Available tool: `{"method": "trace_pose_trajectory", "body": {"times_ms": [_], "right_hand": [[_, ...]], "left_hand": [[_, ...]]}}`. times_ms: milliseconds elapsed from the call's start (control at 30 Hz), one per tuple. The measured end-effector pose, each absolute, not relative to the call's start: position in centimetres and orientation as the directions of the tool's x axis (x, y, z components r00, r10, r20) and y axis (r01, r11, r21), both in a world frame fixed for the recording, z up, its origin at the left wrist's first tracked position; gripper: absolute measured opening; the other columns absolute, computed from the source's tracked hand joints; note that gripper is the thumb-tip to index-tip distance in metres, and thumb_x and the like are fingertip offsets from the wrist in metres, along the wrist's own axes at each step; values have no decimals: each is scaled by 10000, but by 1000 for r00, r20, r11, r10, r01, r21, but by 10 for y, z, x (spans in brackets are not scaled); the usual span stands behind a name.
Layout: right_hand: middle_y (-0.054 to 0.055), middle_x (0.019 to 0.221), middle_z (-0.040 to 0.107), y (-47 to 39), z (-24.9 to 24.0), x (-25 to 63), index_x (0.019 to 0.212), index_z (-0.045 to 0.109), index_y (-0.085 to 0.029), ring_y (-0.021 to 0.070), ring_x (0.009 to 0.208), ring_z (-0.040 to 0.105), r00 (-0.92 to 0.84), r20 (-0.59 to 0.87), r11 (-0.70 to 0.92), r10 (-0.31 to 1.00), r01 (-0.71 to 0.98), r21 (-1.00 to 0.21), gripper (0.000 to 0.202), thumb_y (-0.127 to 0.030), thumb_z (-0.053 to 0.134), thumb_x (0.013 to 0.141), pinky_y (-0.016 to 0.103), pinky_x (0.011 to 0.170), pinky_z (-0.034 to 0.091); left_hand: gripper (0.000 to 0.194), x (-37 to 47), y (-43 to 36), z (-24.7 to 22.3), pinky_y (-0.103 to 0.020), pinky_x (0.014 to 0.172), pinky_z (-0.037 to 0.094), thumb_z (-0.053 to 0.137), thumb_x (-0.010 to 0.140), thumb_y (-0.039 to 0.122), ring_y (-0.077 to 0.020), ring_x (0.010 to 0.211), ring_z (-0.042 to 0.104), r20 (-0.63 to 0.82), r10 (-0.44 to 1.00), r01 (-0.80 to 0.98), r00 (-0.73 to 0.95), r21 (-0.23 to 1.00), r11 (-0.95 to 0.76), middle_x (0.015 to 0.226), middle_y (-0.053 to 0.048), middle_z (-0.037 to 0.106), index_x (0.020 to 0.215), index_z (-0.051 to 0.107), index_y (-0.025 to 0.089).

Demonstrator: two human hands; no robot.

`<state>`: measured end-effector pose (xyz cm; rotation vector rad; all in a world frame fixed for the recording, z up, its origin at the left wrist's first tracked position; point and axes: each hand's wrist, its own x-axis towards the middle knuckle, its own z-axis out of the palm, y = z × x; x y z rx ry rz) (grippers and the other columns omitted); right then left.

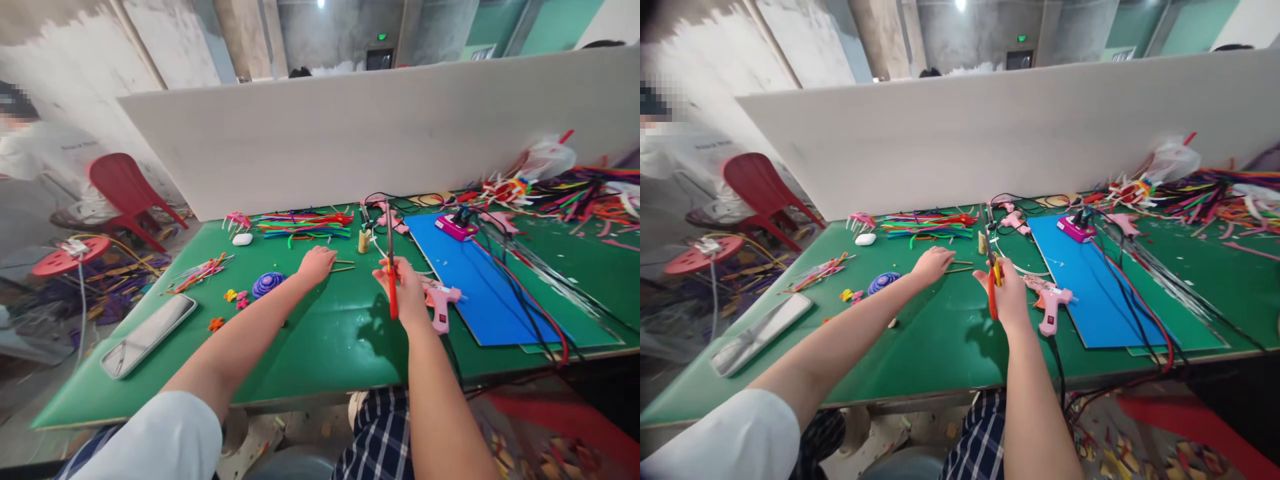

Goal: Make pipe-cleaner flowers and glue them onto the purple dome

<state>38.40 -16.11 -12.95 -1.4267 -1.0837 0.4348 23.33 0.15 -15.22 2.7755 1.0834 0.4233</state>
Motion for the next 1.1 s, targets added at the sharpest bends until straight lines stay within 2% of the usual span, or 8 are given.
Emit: {"method": "trace_pose_trajectory", "body": {"times_ms": [167, 333, 467, 567, 667, 800, 933, 1100], "right_hand": [[7, 767, 567, -159, -128, 385, 884, 529, -208, 176, 685, 569, 538, 315, 179, 782, 289, -940, 429, -543, 648, 644, 344, 684, 468], [11, 743, 583, -157, -128, 385, 877, 532, -210, 178, 679, 571, 556, 284, 157, 781, 265, -951, 444, -564, 644, 634, 326, 653, 472], [4, 725, 577, -154, -130, 374, 864, 548, -206, 168, 667, 557, 455, 216, 98, 864, 268, -958, 417, -540, 654, 637, 306, 615, 465], [-5, 712, 568, -153, -131, 356, 854, 557, -201, 150, 643, 535, 333, 179, 88, 926, 270, -959, 406, -527, 659, 634, 294, 608, 456], [-20, 684, 546, -154, -132, 332, 840, 553, -197, 130, 594, 511, 222, 139, 88, 965, 224, -971, 391, -505, 669, 629, 279, 575, 440], [-28, 655, 512, -163, -131, 304, 823, 542, -193, 117, 557, 481, 34, 95, 89, 995, 150, -985, 352, -486, 650, 661, 273, 551, 429], [-32, 666, 496, -178, -125, 289, 864, 544, -203, 127, 591, 471, -164, 125, 171, 979, 310, -935, 348, -483, 636, 679, 266, 553, 411], [-14, 748, 512, -198, -110, 273, 891, 506, -220, 155, 659, 474, -270, 232, 348, 934, 560, -752, 430, -515, 676, 629, 286, 589, 431]], "left_hand": [[88, 238, 22, -153, -374, 888, 389, 550, 781, 169, -254, 1013, 528, 154, 737, 653, 658, 372, -660, 854, -114, 634, 750, 625, 135], [191, 215, -3, -135, -301, 716, 490, 433, 877, 290, -174, 766, 621, 121, 815, 556, 566, 674, -486, 760, -55, 621, 842, 562, 153], [186, 170, -55, -116, -191, 573, 509, 479, 864, 321, -87, 623, 621, 10, 858, 150, 513, 984, -101, 768, -11, 596, 988, 492, 183], [172, 136, -98, -107, -126, 508, 496, 606, 763, 199, -50, 547, 602, -140, 861, -314, 490, 893, 324, 697, 33, 569, 910, 518, 191], [190, 106, -132, -102, -134, 509, 511, 602, 718, 161, -71, 567, 621, -175, 864, -441, 472, 802, 403, 676, 15, 583, 908, 594, 154], [329, 71, -166, -100, -171, 519, 508, 665, 615, 191, -126, 647, 641, -159, 912, -405, 378, 857, 317, 710, -23, 637, 939, 638, 141], [210, 46, -197, -94, -237, 522, 480, 630, 712, 306, -134, 553, 590, -22, 977, -19, 211, 999, 27, 589, -19, 621, 836, 661, 139], [196, 28, -223, -86, -281, 693, 452, 498, 839, 288, -153, 732, 542, 435, 893, 462, 118, 772, -437, 739, -38, 598, 762, 644, 183]]}}
